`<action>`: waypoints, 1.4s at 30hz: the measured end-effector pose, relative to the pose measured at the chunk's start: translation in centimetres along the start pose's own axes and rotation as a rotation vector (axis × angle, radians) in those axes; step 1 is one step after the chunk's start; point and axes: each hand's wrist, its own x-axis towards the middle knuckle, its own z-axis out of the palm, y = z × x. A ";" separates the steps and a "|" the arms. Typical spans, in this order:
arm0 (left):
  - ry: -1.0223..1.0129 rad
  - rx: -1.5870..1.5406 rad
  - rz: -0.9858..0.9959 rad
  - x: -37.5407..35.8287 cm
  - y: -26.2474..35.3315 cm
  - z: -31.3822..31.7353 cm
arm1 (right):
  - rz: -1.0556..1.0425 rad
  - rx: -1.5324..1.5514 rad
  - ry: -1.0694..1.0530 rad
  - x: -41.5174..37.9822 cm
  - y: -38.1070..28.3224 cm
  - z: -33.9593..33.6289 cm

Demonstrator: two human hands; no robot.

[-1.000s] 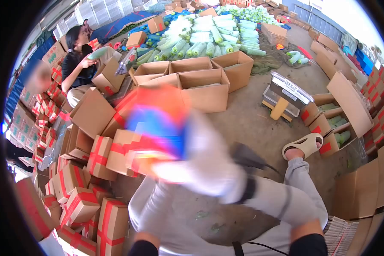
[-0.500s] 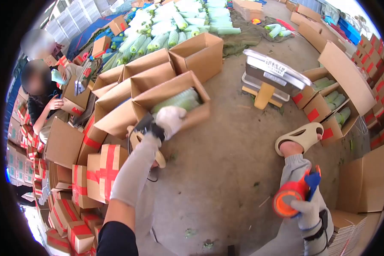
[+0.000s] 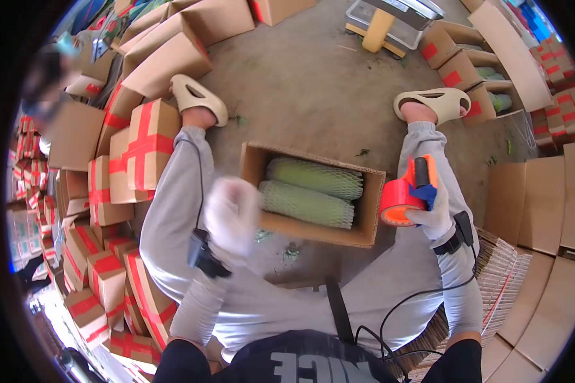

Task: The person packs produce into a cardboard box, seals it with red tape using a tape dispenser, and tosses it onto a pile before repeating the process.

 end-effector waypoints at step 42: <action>-0.044 0.827 0.451 2.8 -8.2 3.1 | -0.540 -0.880 -0.107 3.7 -6.4 17.5</action>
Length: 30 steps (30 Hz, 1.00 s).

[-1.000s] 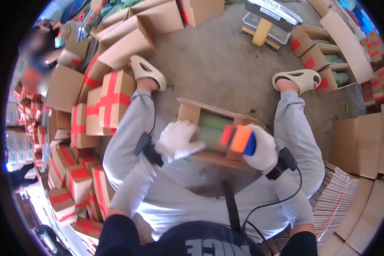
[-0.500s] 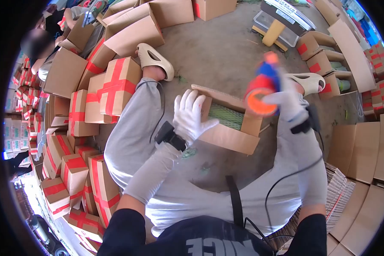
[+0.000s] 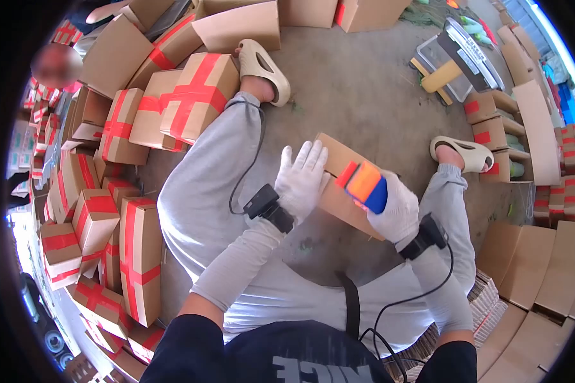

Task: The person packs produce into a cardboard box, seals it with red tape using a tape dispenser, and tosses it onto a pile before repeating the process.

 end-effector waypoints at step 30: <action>0.619 -1.679 -1.061 0.6 -10.1 5.4 | 0.086 -0.215 -0.387 1.1 -2.1 -4.2</action>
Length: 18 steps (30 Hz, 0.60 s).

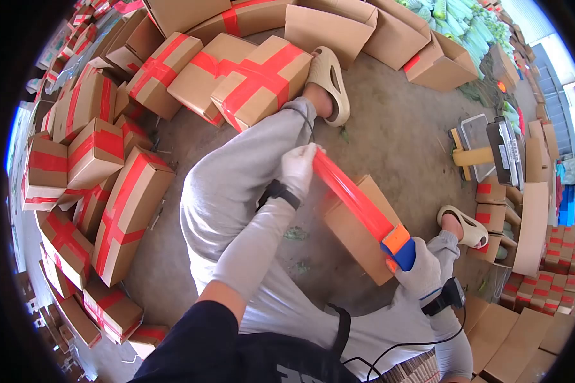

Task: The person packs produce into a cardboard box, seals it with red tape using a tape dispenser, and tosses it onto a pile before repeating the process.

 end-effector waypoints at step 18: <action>-0.600 1.628 0.851 -9.2 -0.1 8.8 | -0.050 0.068 0.089 0.5 1.2 0.4</action>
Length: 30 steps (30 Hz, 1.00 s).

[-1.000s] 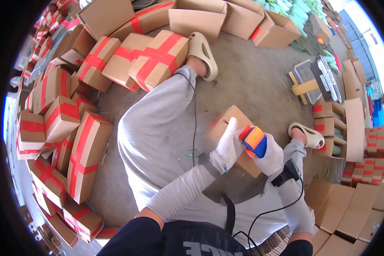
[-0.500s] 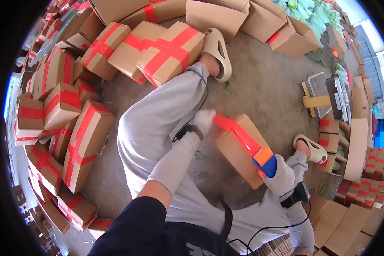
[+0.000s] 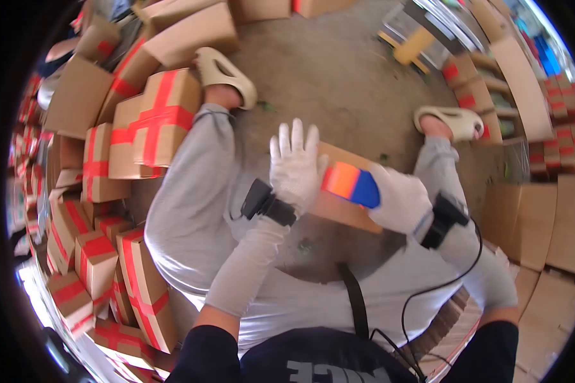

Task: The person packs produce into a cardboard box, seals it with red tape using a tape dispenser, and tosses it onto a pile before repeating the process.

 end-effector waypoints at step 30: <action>-0.175 0.234 0.086 0.5 3.9 -1.3 | 0.320 -0.294 -0.772 0.6 13.9 11.1</action>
